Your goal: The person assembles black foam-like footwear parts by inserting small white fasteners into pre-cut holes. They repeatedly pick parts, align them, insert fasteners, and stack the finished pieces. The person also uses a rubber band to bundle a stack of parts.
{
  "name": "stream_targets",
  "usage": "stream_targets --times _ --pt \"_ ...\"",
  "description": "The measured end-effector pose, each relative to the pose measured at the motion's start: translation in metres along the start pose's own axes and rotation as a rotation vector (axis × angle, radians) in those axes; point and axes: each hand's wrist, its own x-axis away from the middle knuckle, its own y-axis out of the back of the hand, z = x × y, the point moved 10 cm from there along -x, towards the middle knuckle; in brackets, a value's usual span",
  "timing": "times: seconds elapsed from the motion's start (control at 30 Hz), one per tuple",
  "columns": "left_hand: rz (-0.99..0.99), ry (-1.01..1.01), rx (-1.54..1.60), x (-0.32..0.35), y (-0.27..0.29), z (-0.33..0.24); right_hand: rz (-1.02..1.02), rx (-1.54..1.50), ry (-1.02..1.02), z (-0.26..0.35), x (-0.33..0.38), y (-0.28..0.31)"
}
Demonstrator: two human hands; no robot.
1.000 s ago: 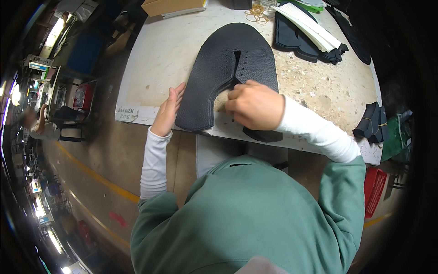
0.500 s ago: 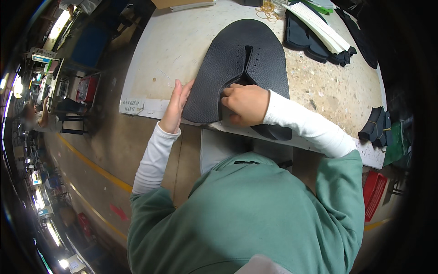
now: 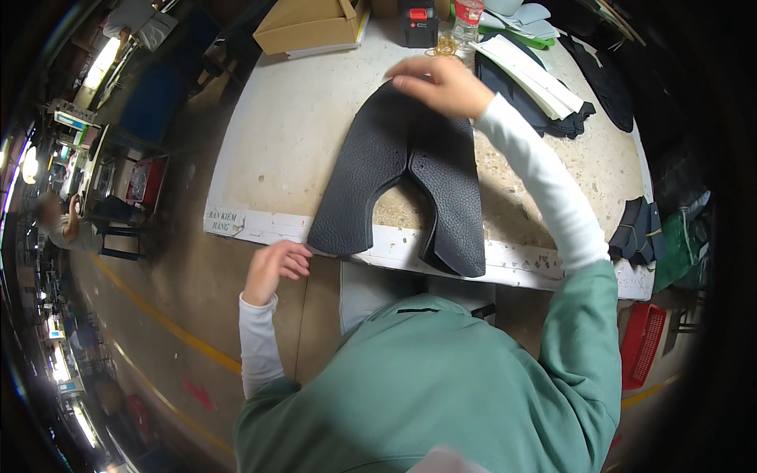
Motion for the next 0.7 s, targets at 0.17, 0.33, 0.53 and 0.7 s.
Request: stream_targets --times 0.17,0.33,0.53,0.7 --pt "0.066 0.040 0.041 0.000 -0.029 0.021 0.280 0.083 -0.478 -0.133 -0.017 -0.031" --pt "0.008 -0.004 -0.061 -0.003 -0.030 0.011 0.150 -0.281 -0.742 -0.177 0.008 -0.053" --pt "-0.125 -0.134 -0.609 0.001 -0.040 -0.030 0.132 -0.279 -0.725 -0.166 0.017 -0.048" --pt "-0.055 -0.272 -0.639 0.038 -0.044 -0.091 0.042 -0.401 -0.645 -0.142 0.022 -0.038"
